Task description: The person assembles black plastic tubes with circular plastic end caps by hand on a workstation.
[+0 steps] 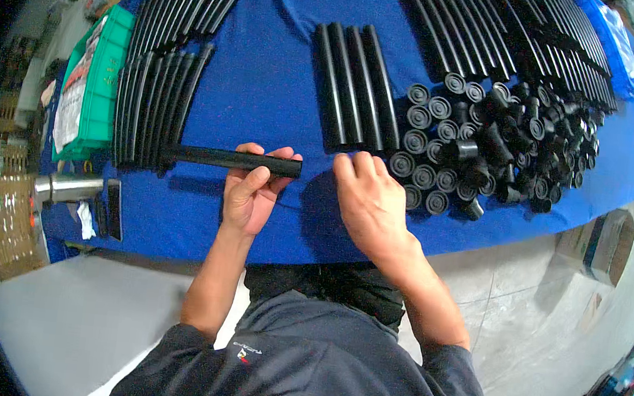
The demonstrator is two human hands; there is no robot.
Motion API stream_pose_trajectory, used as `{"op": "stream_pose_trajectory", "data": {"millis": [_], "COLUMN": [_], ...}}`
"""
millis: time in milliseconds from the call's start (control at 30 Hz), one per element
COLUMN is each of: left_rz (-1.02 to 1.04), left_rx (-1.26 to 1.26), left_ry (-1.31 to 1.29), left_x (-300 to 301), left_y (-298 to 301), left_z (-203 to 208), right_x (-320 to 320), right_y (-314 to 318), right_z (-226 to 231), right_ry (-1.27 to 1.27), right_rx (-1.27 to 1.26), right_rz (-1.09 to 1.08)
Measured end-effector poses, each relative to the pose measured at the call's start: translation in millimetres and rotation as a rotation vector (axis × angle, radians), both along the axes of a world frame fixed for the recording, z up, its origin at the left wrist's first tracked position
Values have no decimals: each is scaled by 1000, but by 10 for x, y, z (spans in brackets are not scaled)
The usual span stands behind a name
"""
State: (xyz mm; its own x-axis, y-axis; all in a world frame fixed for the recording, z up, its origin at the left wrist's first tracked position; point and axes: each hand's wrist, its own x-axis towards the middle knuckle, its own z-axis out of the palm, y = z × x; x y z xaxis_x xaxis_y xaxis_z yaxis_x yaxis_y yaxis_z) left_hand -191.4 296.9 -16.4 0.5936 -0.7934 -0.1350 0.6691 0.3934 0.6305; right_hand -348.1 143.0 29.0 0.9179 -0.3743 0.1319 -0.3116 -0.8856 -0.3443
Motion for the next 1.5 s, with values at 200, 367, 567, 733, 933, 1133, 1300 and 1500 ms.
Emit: {"op": "stream_pose_trajectory", "data": {"millis": [200, 367, 567, 733, 933, 1133, 1300, 1500], "left_rz": [-51, -29, -49, -36, -33, -2, -6, -96], "left_rx": [-34, -26, -19, 15, 54, 68, 144, 127], "left_ry": [34, 26, 31, 9, -52, -3, -26, -81], "left_x": [-19, -66, -69, -93, -131, -128, -127, 8], "left_y": [-7, -26, -16, 7, -6, -13, -15, 16], "left_z": [-24, -5, 20, -5, -1, 33, 70, 20], "right_x": [-8, 66, 58, 61, 51, 96, 93, 10], "right_y": [139, 258, 304, 281, 282, 296, 295, 353], "right_z": [-156, -279, -359, -307, -302, -240, -206, -322], "right_ry": [-308, -382, -516, -435, -453, -467, -473, -396], "right_rx": [1121, 1381, 1457, 942, 860, 755, 678, 848], "right_rz": [-183, -245, -195, -143, -121, -83, -67, -194]}}
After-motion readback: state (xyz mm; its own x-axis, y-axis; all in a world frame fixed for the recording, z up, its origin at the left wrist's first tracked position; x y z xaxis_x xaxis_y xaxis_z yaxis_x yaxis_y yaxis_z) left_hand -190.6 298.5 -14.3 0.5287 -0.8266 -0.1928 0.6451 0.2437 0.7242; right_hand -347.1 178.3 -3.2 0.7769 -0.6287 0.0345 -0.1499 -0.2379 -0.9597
